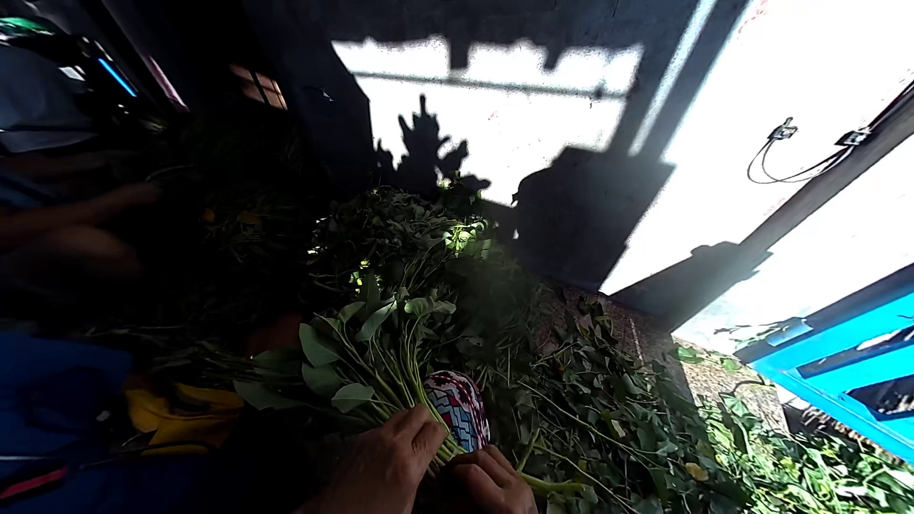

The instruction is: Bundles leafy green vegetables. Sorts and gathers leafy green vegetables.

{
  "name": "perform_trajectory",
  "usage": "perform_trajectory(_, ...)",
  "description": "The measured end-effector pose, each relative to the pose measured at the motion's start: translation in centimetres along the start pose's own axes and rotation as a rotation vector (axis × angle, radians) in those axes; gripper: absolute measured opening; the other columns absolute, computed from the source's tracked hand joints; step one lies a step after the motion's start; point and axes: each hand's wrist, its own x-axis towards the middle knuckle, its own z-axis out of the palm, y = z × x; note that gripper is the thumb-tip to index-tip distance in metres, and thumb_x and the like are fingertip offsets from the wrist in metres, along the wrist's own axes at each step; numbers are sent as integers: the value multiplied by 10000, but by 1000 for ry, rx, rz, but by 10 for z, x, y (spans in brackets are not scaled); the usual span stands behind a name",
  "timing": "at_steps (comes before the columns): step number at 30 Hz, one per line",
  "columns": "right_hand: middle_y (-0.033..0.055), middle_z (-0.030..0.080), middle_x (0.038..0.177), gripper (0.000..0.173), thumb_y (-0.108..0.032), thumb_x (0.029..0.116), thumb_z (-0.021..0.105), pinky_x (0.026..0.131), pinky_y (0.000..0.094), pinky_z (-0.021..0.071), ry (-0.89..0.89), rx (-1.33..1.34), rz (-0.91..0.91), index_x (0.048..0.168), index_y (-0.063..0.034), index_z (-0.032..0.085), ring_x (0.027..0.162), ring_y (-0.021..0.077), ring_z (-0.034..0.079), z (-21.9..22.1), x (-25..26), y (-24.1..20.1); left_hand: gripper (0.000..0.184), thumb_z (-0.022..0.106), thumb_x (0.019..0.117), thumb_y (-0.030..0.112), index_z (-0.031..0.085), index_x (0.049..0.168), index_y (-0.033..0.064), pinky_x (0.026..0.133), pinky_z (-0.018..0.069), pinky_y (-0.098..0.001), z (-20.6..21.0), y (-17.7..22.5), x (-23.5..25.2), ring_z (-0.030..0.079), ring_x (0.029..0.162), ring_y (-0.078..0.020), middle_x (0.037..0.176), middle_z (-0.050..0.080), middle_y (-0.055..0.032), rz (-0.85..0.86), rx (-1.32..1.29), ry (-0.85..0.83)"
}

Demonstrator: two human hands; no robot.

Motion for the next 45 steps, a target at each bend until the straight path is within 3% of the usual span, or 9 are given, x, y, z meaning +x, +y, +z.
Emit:
perform_trajectory(3, 86, 745, 1032, 143, -102, 985, 609, 894, 352, 564, -3, 9, -8, 980, -51, 742, 1003, 223, 691, 0, -1, 2, 369, 597, 836, 16, 725, 1150, 163, 580, 578, -387, 0, -8, 2, 680, 921, -277, 1076, 656, -83, 24, 15, -47)
perform_trajectory(7, 88, 743, 1037, 148, -92, 988, 596, 902, 359, 559, -17, 12, -6, 985, -49, 738, 1015, 229, 685, 0, -1, 3, 180, 617, 893, 97, 757, 981, 166, 584, 564, -387, 1, -13, 4, 666, 864, -260, 958, 663, -50, 72, 50, -92)
perform_trajectory(13, 79, 743, 1039, 140, -99, 986, 606, 891, 350, 560, -13, 9, -1, 980, -59, 739, 1010, 223, 684, 0, -2, 4, 176, 589, 907, 119, 731, 811, 160, 571, 558, -372, 5, -21, 10, 678, 796, -212, 886, 686, -13, 162, 63, -24)
perform_trajectory(19, 78, 743, 1040, 144, -110, 995, 602, 896, 347, 561, -8, 13, -5, 986, -58, 736, 1011, 219, 685, 1, -1, 6, 94, 568, 937, 106, 648, 893, 86, 564, 556, -372, 12, -15, 11, 669, 814, -265, 876, 627, -86, 194, 117, -15)
perform_trajectory(24, 80, 743, 1026, 139, -103, 986, 606, 883, 340, 563, 6, 19, 12, 971, -55, 736, 999, 216, 687, 2, 0, 6, 168, 515, 1007, 142, 661, 954, 77, 656, 593, -380, 11, -11, 5, 695, 833, -251, 892, 661, -90, 111, -115, -75)
perform_trajectory(29, 72, 745, 1025, 134, -104, 982, 613, 886, 343, 563, 10, 40, 12, 966, -59, 738, 999, 211, 689, 2, 0, 8, 130, 581, 956, 106, 706, 948, 68, 680, 576, -378, 3, -11, 3, 682, 775, -226, 833, 671, -86, 43, -311, -114)
perform_trajectory(34, 81, 743, 1019, 126, -94, 977, 619, 881, 342, 564, 15, 48, 11, 970, -49, 736, 992, 215, 688, 3, -1, 9, 257, 581, 887, 83, 770, 1060, 109, 629, 562, -393, 2, -6, 0, 669, 718, -221, 817, 678, -77, -11, -293, -121)
perform_trajectory(42, 84, 743, 1026, 129, -91, 978, 615, 891, 348, 563, 5, 50, 18, 976, -47, 736, 999, 215, 689, 2, -1, 7, 129, 666, 927, 150, 779, 954, 93, 712, 591, -411, 3, 6, -5, 698, 831, -268, 856, 695, -96, -33, -129, -117)
perform_trajectory(45, 82, 743, 1025, 127, -96, 980, 619, 892, 347, 563, 3, 55, 18, 974, -49, 737, 1002, 214, 689, 2, -2, 7, 131, 647, 941, 141, 739, 882, 69, 638, 588, -419, 4, 12, -7, 700, 807, -293, 832, 669, -115, -51, 22, -107)
